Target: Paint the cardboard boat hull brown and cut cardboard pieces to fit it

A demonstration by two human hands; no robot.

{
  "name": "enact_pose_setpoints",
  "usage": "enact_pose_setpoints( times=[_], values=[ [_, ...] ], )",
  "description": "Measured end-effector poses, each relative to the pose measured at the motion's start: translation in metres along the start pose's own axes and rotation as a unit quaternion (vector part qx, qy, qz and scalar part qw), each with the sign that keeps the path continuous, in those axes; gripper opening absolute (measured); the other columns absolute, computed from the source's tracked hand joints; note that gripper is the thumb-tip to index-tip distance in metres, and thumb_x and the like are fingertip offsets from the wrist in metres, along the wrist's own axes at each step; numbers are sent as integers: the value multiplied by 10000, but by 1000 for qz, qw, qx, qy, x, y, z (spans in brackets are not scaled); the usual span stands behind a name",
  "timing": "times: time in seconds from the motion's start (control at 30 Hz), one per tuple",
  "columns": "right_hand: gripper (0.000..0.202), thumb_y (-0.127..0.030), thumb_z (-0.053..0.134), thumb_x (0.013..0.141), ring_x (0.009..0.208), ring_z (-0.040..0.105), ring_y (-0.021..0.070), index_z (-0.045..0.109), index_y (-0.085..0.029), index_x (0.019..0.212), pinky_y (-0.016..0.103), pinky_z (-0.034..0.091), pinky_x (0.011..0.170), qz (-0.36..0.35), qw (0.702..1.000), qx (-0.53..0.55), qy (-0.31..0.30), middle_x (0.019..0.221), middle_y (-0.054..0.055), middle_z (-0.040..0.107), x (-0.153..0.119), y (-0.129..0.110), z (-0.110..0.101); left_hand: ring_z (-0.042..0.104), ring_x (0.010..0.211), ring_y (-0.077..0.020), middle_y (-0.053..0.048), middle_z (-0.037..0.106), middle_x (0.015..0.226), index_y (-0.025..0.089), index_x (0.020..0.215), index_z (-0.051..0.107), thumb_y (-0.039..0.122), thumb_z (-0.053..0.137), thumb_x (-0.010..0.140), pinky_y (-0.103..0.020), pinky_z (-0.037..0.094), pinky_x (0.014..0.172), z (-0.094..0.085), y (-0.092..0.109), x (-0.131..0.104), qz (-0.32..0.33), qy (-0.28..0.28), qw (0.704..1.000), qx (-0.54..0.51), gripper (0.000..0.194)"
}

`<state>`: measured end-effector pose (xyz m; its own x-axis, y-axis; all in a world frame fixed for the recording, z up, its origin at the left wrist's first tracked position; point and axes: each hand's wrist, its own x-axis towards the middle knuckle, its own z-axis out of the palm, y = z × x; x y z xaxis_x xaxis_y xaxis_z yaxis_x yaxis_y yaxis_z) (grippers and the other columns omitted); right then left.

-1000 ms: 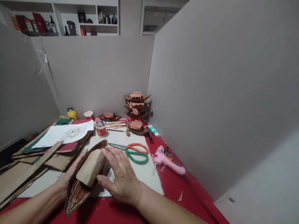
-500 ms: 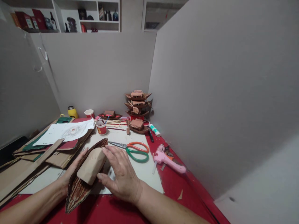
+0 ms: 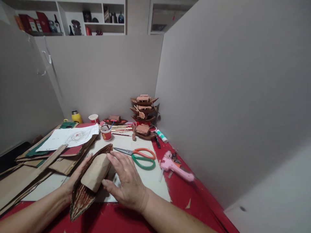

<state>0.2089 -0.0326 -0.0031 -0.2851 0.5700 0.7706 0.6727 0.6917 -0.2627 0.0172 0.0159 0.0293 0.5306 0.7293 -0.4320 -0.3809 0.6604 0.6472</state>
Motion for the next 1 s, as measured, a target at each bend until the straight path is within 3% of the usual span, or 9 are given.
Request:
enact_pose_setpoints(
  times=[0.57, 1.0],
  values=[
    [607, -426, 501, 946, 1316, 438, 291, 299, -203, 1473, 508, 392, 1068, 4, 1000, -5, -3, 1416, 155, 479, 0, 0, 0, 721, 610, -254, -163, 776, 793, 41, 1112, 674, 547, 497, 910, -363, 586, 621, -1, 0, -1, -28, -30, 999, 12, 573],
    [624, -398, 516, 937, 1318, 437, 303, 279, -215, 1484, 525, 401, 1062, 2, 1000, 3, -7, 1418, 155, 475, 0, 0, 0, 729, 656, -232, -129, 779, 793, 95, 1063, 695, 515, 518, 916, -321, 586, 633, -5, -2, 2, -15, -28, 999, -5, 479]
  ],
)
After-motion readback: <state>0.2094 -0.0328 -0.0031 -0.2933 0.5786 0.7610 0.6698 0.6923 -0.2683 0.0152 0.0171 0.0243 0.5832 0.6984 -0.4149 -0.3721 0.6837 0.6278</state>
